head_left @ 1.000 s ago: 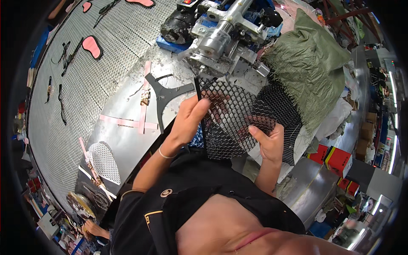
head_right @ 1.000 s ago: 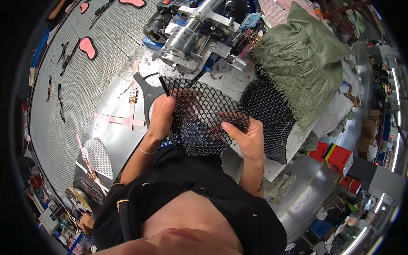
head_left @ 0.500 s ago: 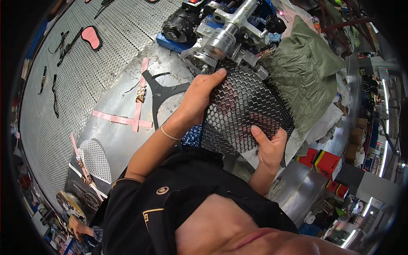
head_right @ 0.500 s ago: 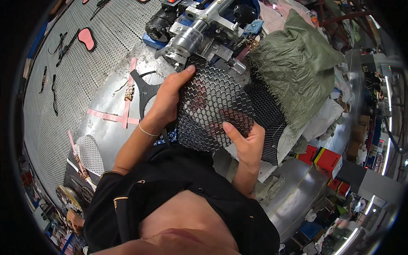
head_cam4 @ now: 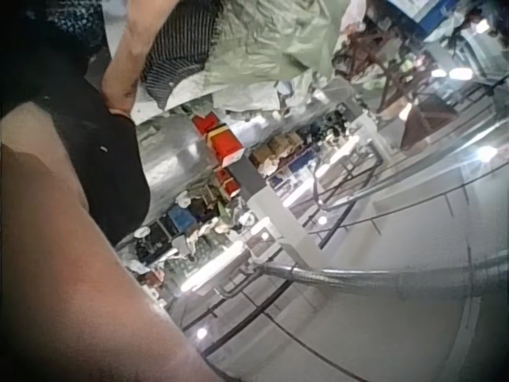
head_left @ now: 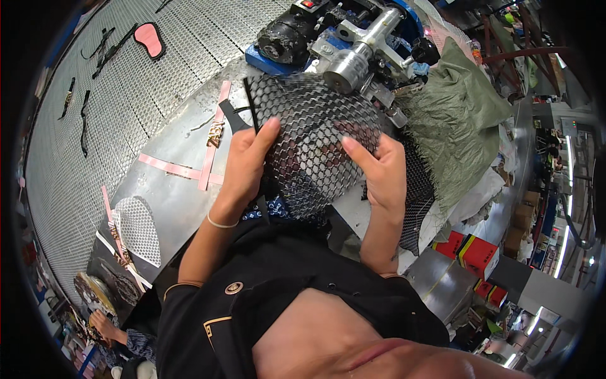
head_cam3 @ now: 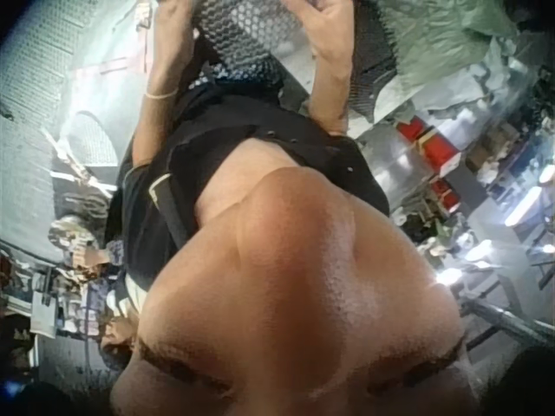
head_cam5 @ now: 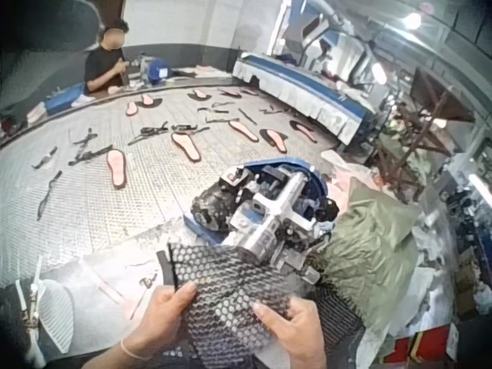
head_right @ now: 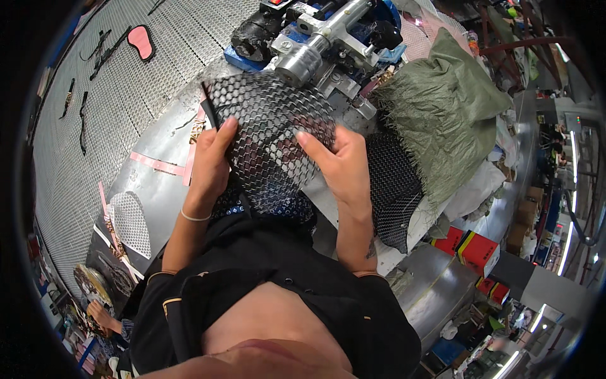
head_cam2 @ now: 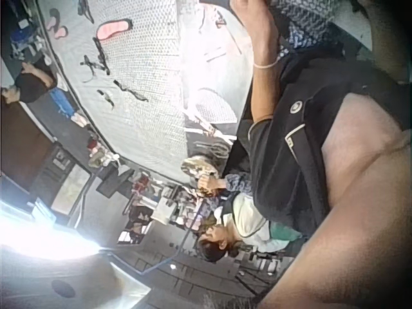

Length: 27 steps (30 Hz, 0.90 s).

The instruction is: Trim and process shoe mesh components using a mechanical trimming machine in a factory setting.

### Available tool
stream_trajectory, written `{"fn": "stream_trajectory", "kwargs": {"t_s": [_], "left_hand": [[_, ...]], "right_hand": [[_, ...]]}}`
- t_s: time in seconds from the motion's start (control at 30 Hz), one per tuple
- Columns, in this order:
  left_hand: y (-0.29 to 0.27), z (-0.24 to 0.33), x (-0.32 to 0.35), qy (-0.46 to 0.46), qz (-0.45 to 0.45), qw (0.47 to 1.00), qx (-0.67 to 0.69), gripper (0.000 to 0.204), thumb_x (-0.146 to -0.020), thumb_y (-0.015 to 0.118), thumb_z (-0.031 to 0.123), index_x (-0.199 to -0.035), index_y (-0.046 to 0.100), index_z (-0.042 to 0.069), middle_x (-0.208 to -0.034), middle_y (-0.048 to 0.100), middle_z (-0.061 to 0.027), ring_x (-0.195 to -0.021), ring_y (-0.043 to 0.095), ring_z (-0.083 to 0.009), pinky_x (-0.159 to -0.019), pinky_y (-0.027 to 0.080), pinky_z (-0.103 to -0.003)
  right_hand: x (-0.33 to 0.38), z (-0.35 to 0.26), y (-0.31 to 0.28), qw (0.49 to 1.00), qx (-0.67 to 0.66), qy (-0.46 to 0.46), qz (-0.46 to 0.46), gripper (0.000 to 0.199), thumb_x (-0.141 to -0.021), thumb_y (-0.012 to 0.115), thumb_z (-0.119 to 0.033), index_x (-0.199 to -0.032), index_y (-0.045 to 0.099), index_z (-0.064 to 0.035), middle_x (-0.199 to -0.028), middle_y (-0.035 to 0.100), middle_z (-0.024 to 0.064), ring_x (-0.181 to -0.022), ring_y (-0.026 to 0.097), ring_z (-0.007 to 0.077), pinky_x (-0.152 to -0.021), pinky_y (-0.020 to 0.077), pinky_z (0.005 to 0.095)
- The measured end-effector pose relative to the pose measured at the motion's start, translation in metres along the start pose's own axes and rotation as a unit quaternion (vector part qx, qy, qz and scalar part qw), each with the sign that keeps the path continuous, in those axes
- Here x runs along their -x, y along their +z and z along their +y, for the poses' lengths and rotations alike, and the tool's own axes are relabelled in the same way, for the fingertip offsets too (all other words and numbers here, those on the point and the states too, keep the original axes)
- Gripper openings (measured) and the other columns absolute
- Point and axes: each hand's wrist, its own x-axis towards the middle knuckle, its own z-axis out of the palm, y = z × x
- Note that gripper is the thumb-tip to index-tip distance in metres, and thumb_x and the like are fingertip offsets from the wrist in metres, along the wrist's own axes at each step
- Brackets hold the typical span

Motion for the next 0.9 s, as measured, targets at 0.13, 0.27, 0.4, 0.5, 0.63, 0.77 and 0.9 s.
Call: {"fn": "stream_trajectory", "kwargs": {"t_s": [0.13,0.27,0.4,0.5,0.63,0.77,0.9], "left_hand": [[-0.001,-0.01,0.027,0.05,0.039,0.996,-0.068,0.038,-0.098,0.052,0.031,-0.084,0.065,-0.002,-0.073,0.066,-0.006,-0.056,0.059,-0.0098,-0.051,0.045,-0.022],[0.01,-0.021,0.054,-0.017,-0.027,0.994,-0.104,0.041,-0.101,0.044,0.03,-0.079,0.063,0.001,-0.066,0.064,-0.006,-0.051,0.057,-0.0118,-0.049,0.041,-0.023],[0.016,-0.038,0.056,-0.103,-0.145,0.981,-0.083,0.056,-0.103,0.031,0.042,-0.081,0.063,0.002,-0.069,0.063,-0.006,-0.062,0.055,-0.012,-0.063,0.044,-0.025],[0.022,-0.049,0.053,-0.096,-0.143,0.983,-0.059,0.06,-0.103,0.027,0.045,-0.079,0.062,0.002,-0.07,0.063,-0.0073,-0.061,0.054,-0.0129,-0.063,0.043,-0.025],[0.026,-0.053,0.047,-0.067,-0.1,0.993,-0.001,0.065,-0.103,0.022,0.047,-0.074,0.059,0.003,-0.069,0.062,-0.0087,-0.057,0.052,-0.0131,-0.06,0.042,-0.025],[0.027,-0.055,0.041,-0.059,-0.09,0.993,0.058,0.063,-0.102,0.021,0.05,-0.081,0.057,0.003,-0.069,0.062,-0.0096,-0.056,0.053,-0.0131,-0.056,0.041,-0.025],[0.014,-0.039,0.037,-0.037,-0.025,0.993,0.111,0.062,-0.102,0.02,0.052,-0.105,0.054,0.0,-0.083,0.064,-0.0115,-0.061,0.058,-0.0147,-0.056,0.043,-0.025]], "right_hand": [[-0.011,0.003,-0.003,0.997,0.062,0.003,-0.035,0.015,-0.088,0.066,-0.006,-0.096,0.067,0.0068,-0.082,0.068,0.0025,-0.07,0.058,0.0033,-0.061,0.0464,0.018],[-0.007,-0.012,-0.013,0.996,0.072,0.018,-0.041,0.016,-0.088,0.066,-0.005,-0.098,0.067,0.0076,-0.083,0.069,0.0034,-0.07,0.059,0.0034,-0.062,0.0465,0.0174],[0.0,-0.011,-0.024,0.997,0.079,-0.002,-0.011,0.017,-0.088,0.066,-0.004,-0.099,0.066,0.0089,-0.083,0.069,0.005,-0.071,0.06,0.0041,-0.064,0.047,0.0176],[0.004,-0.014,-0.032,0.996,0.083,-0.027,0.021,0.016,-0.089,0.064,-0.004,-0.098,0.065,0.0089,-0.08,0.069,0.0102,-0.068,0.065,0.011,-0.063,0.0495,0.0212],[0.009,-0.014,-0.028,0.994,0.096,-0.032,0.035,0.016,-0.09,0.063,-0.006,-0.097,0.066,0.0081,-0.08,0.07,0.0129,-0.067,0.066,0.0142,-0.063,0.0504,0.0227],[0.013,-0.011,-0.015,0.993,0.092,-0.066,0.017,0.019,-0.092,0.06,-0.009,-0.095,0.065,0.009,-0.08,0.069,0.0146,-0.065,0.065,0.0154,-0.062,0.0506,0.0239],[0.02,-0.009,0.011,0.988,0.1,-0.075,-0.095,0.029,-0.096,0.057,-0.018,-0.099,0.065,0.01,-0.081,0.069,0.0167,-0.063,0.065,0.0171,-0.059,0.0495,0.024]]}}
